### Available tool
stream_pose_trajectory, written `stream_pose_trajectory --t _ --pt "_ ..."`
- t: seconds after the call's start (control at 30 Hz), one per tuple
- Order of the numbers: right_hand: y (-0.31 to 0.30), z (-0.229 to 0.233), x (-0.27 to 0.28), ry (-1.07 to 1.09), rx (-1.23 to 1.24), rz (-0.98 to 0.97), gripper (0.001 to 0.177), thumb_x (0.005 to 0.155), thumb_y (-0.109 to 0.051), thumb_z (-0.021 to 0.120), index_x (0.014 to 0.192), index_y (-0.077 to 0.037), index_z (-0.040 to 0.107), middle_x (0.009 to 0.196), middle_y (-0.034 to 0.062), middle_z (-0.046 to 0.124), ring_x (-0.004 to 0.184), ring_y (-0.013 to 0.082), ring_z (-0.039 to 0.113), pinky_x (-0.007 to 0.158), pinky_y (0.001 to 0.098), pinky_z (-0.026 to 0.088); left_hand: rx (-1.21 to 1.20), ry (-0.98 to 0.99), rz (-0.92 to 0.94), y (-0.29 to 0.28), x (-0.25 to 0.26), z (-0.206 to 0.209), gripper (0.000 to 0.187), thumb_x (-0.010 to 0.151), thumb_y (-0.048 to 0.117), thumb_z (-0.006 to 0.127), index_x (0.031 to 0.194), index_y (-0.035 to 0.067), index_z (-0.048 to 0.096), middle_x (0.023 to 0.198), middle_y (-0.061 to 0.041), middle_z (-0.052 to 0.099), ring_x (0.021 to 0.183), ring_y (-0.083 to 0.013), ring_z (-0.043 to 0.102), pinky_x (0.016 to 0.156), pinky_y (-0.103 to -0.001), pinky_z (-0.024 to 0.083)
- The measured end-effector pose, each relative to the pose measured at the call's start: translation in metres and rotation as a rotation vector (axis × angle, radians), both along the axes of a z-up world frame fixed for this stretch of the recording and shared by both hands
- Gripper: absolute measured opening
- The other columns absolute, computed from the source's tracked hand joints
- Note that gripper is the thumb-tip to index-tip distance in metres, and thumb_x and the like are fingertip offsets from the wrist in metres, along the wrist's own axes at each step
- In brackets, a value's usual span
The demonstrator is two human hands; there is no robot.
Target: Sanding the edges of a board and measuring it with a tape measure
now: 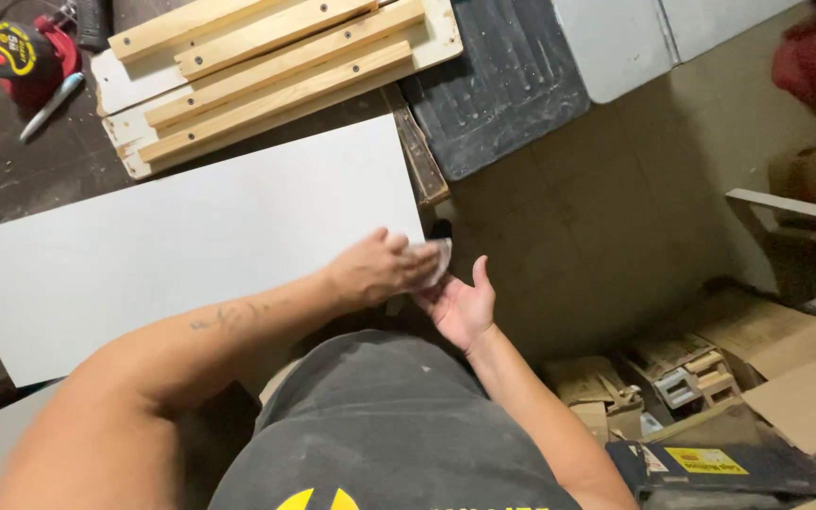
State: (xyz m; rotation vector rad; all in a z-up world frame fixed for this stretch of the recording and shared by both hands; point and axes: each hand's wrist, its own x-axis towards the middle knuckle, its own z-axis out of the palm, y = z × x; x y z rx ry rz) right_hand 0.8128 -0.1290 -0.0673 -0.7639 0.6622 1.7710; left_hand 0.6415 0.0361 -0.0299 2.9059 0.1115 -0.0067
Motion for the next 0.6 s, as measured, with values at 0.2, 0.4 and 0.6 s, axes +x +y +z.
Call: stream_pose_trajectory --t 0.2,0.4,0.6 --pt "0.001 -0.004 0.001 -0.019 -0.015 0.008 0.105 0.085 -0.096 0.040 0.116 -0.001 0.070 0.103 0.0200 0.075 0.102 0.0350 0.074 0.102 0.0501 0.061 0.076 -0.075 0.087 0.100 0.006 -0.012 0.062 0.094 0.019 0.043 0.154 0.025 0.056 0.154 0.004 0.062 0.096 -0.0317 0.055 0.080 -0.048 0.051" --pt "0.010 -0.009 0.007 -0.052 0.020 0.033 0.110 0.085 -0.096 0.036 0.123 0.002 0.068 0.111 0.0216 0.075 0.107 0.0354 0.074 0.105 0.0509 0.059 0.103 -0.033 0.159 0.069 0.015 -0.006 0.063 0.090 0.018 0.043 0.152 0.021 0.058 0.151 -0.001 0.065 0.096 -0.0354 0.059 0.079 -0.052 0.051" --pt "0.012 -0.011 0.008 -0.067 0.012 0.052 0.107 0.088 -0.094 0.036 0.121 0.002 0.068 0.108 0.0218 0.076 0.105 0.0356 0.075 0.104 0.0506 0.060 0.106 -0.039 0.204 0.125 0.001 -0.029 0.058 0.090 0.016 0.045 0.145 0.024 0.062 0.145 0.002 0.067 0.098 -0.0353 0.062 0.081 -0.051 0.051"
